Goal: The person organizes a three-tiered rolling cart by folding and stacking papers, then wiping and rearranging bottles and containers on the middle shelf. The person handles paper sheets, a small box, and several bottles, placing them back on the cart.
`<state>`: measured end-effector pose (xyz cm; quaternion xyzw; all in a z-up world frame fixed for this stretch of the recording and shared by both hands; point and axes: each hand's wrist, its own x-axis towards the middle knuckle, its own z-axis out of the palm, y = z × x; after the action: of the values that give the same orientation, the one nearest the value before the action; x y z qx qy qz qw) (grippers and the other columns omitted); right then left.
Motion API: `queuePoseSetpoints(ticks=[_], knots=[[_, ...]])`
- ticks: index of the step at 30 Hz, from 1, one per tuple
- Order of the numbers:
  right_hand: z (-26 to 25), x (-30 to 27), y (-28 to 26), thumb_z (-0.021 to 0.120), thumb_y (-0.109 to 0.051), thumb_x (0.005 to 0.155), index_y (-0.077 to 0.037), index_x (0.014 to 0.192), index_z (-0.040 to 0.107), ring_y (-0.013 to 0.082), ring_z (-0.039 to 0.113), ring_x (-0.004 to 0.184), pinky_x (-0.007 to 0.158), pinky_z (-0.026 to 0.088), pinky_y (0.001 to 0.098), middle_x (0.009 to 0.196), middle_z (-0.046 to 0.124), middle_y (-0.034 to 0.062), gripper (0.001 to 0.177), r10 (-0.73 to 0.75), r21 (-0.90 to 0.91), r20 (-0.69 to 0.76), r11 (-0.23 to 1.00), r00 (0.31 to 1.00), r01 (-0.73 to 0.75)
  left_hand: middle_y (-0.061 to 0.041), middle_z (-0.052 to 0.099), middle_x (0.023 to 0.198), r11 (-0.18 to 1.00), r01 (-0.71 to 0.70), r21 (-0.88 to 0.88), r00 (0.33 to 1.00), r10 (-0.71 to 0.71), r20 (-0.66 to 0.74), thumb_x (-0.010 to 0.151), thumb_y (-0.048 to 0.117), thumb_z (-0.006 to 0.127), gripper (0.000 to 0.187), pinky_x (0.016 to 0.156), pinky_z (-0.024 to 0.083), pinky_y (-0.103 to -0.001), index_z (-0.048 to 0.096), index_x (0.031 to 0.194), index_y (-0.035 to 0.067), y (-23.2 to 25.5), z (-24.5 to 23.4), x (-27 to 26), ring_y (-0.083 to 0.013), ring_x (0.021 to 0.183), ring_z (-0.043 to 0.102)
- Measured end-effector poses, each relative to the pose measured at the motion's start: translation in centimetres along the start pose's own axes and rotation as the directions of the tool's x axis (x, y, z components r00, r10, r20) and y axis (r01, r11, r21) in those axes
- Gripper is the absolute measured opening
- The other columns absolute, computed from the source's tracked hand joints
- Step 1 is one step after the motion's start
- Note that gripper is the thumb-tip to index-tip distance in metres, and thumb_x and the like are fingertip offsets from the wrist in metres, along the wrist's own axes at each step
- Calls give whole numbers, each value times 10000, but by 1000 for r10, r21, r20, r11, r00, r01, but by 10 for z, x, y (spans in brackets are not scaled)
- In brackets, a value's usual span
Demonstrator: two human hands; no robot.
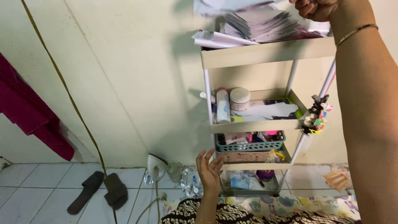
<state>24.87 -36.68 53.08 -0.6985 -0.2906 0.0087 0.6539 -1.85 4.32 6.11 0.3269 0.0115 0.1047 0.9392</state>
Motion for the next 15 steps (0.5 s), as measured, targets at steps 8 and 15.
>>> queuePoseSetpoints(ticks=[8, 15], knots=[[-76, 67, 38, 781, -261, 997, -160, 817, 633, 71, 415, 542, 447, 360, 210, 707, 529, 7, 255, 94, -516, -383, 803, 919, -298, -190, 589, 1293, 999, 24, -37, 992, -28, -126, 1018, 404, 393, 445, 838, 637, -442, 433, 1352, 114, 0, -9, 28, -348, 1022, 704], [-55, 41, 54, 756, -245, 1000, -141, 918, 698, 160, 507, 595, 545, 442, 300, 770, 631, 69, 145, -67, -760, -569, 424, 819, -493, -187, 585, 1284, 996, 49, -73, 989, -58, -138, 1014, 410, 400, 457, 856, 614, -460, 423, 1353, 104, -18, -12, 48, -346, 1025, 687]])
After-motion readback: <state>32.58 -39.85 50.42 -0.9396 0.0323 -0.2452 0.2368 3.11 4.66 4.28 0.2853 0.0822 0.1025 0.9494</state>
